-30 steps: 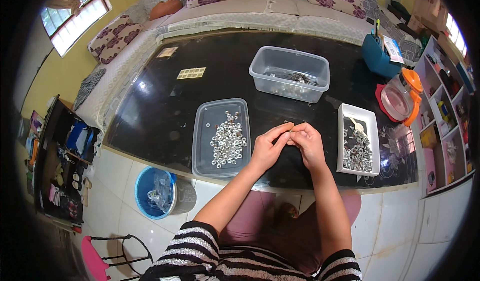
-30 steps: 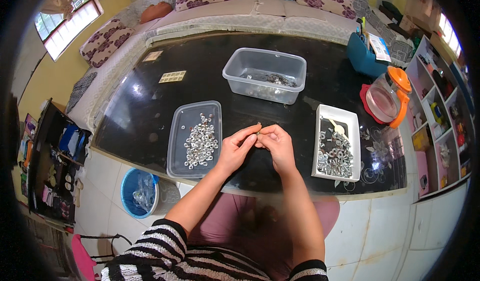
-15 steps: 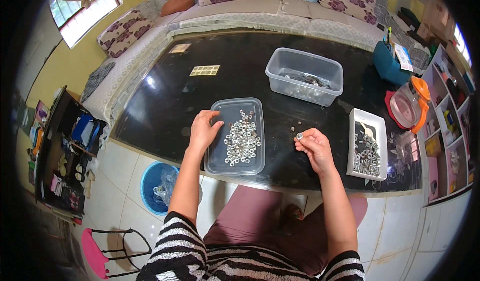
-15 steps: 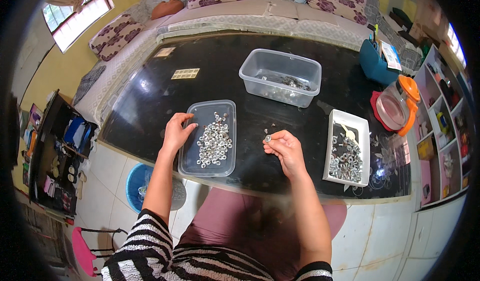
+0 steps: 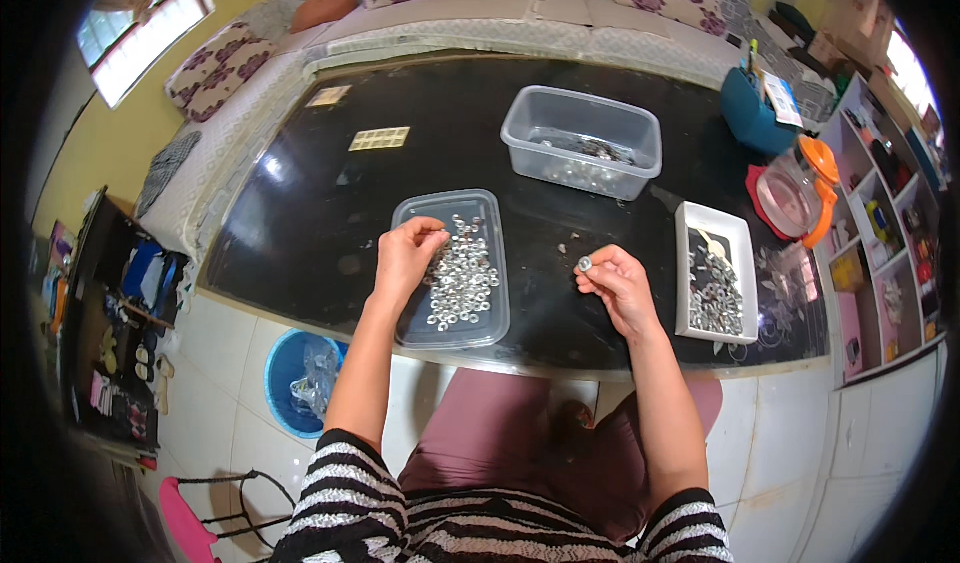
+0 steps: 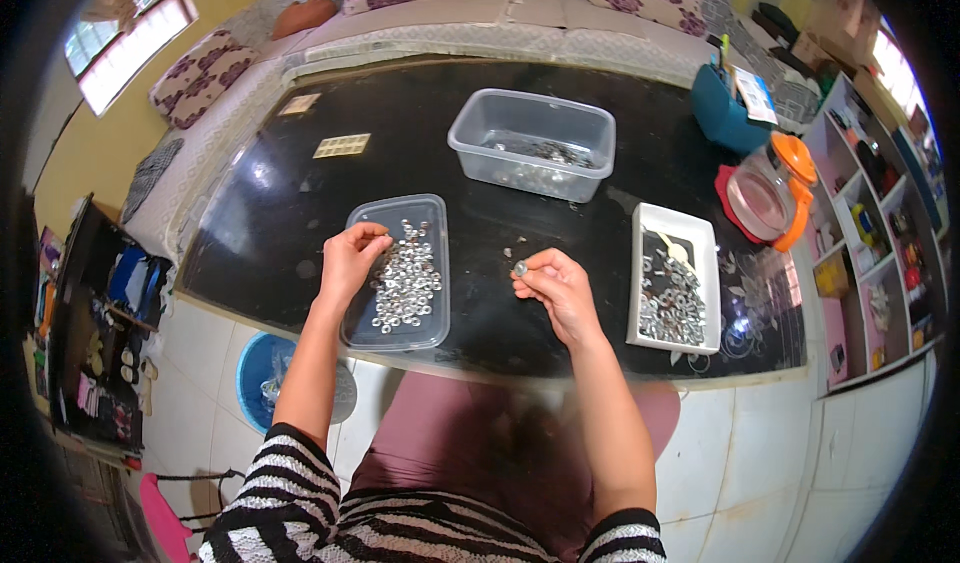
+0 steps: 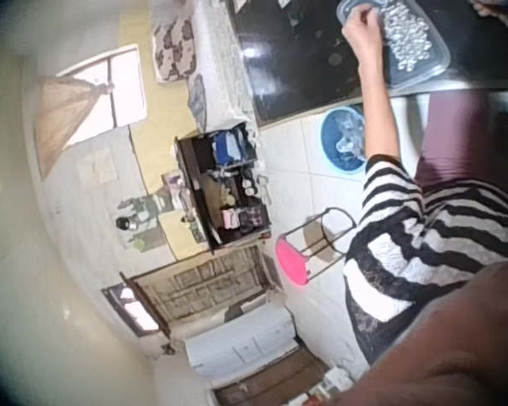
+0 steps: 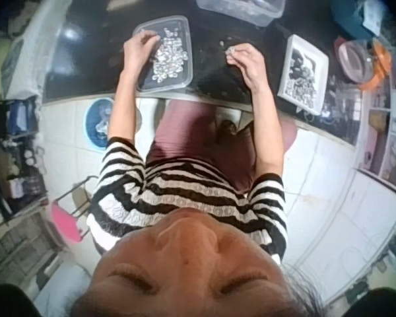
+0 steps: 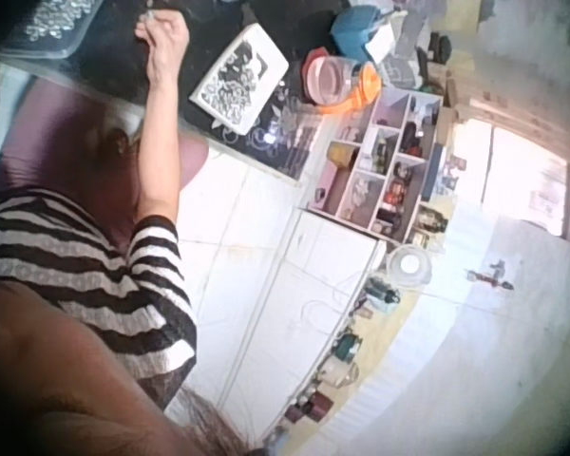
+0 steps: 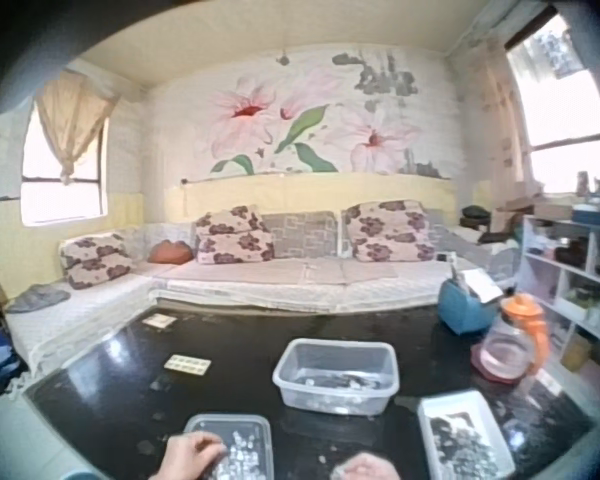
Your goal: The person assembles small white and metal bead components by hand at a table, taking pieces from multiple containers and joining them together.
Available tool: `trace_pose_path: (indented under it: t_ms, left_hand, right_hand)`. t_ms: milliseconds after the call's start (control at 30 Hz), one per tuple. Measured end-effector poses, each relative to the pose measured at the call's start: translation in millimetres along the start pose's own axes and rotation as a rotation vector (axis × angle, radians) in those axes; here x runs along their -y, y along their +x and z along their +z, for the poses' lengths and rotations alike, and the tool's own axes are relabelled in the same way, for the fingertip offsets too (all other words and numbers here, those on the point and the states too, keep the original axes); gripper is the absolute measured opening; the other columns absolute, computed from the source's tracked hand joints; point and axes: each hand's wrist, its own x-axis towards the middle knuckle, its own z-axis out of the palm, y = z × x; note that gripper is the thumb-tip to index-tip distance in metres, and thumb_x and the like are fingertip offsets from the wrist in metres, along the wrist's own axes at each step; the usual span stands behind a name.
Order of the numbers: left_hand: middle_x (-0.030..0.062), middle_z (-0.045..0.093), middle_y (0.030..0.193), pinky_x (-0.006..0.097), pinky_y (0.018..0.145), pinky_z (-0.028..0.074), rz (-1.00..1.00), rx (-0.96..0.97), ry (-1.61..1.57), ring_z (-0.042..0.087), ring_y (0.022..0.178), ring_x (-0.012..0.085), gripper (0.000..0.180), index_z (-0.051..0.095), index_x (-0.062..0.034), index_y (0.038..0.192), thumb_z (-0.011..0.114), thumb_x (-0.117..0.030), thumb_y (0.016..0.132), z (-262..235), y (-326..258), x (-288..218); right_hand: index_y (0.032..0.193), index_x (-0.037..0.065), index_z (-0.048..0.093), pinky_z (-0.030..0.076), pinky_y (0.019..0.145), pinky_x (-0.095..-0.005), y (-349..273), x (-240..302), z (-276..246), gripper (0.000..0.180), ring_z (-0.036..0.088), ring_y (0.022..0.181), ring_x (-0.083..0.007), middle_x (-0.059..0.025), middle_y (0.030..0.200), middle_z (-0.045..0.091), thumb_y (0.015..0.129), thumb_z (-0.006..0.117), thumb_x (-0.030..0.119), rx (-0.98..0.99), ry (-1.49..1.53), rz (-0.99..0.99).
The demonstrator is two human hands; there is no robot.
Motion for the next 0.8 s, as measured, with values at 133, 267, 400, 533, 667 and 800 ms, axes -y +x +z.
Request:
trace_pose_path:
  t_ms: [133,267,400,533,667,800]
  left_hand:
    - [0.0058,0.059,0.078,0.021,0.064,0.043,0.122,0.124,-0.282,0.055,0.071,0.0107,0.012,0.062,0.0008,0.081,0.061,-0.003,0.070,43.2,-11.6,-38.7]
    - [0.0068,0.058,0.083,0.022,0.066,0.043,0.140,0.210,-0.420,0.054,0.074,0.0121,0.014,0.061,0.0005,0.084,0.059,-0.003,0.070,98.8,-21.0,-68.1]
    - [0.0065,0.058,0.086,0.021,0.064,0.043,0.087,0.277,-0.566,0.054,0.073,0.0108,0.017,0.062,-0.0031,0.088,0.056,-0.002,0.072,139.2,-23.5,-67.6]
    - [0.0067,0.058,0.088,0.021,0.066,0.043,0.087,0.319,-0.648,0.055,0.075,0.0108,0.018,0.061,-0.0019,0.090,0.055,-0.002,0.073,153.1,-28.0,-66.6]
    - [0.0055,0.059,0.089,0.021,0.069,0.043,0.004,0.350,-0.675,0.055,0.076,0.0100,0.018,0.060,-0.0020,0.093,0.053,-0.002,0.076,157.4,-31.2,-60.9]
    - [0.0059,0.060,0.086,0.019,0.069,0.043,-0.096,0.361,-0.762,0.055,0.076,0.0094,0.018,0.059,-0.0010,0.094,0.053,-0.001,0.077,158.8,-32.2,-61.3]
  right_hand:
    - [0.080,0.001,0.050,0.047,0.060,-0.0220,0.3,1.7,-3.4,0.008,0.057,0.066,-0.0126,-0.0091,0.076,0.058,0.074,0.055,0.003,-0.002,0.027,-0.027]
    - [0.080,0.002,0.050,0.047,0.060,-0.0219,-1.7,7.6,-6.9,0.008,0.056,0.066,-0.0123,-0.0083,0.076,0.058,0.074,0.055,0.003,-0.032,0.022,-0.051]
    - [0.080,0.001,0.050,0.046,0.059,-0.0213,-2.0,9.1,-17.3,0.008,0.055,0.065,-0.0111,-0.0068,0.074,0.057,0.074,0.056,0.003,-0.100,-0.066,-0.107]
    - [0.079,0.000,0.050,0.045,0.058,-0.0207,-0.5,4.1,-25.8,0.008,0.054,0.064,-0.0100,-0.0063,0.073,0.056,0.073,0.056,0.002,-0.135,-0.107,-0.139]
    - [0.078,0.000,0.050,0.045,0.056,-0.0199,4.1,-3.8,-28.0,0.009,0.053,0.062,-0.0089,-0.0054,0.071,0.055,0.071,0.057,-0.001,-0.156,-0.157,-0.159]
    - [0.078,-0.001,0.050,0.044,0.054,-0.0194,6.1,-8.0,-30.7,0.010,0.052,0.059,-0.0079,-0.0047,0.068,0.055,0.071,0.057,-0.001,-0.176,-0.208,-0.164]
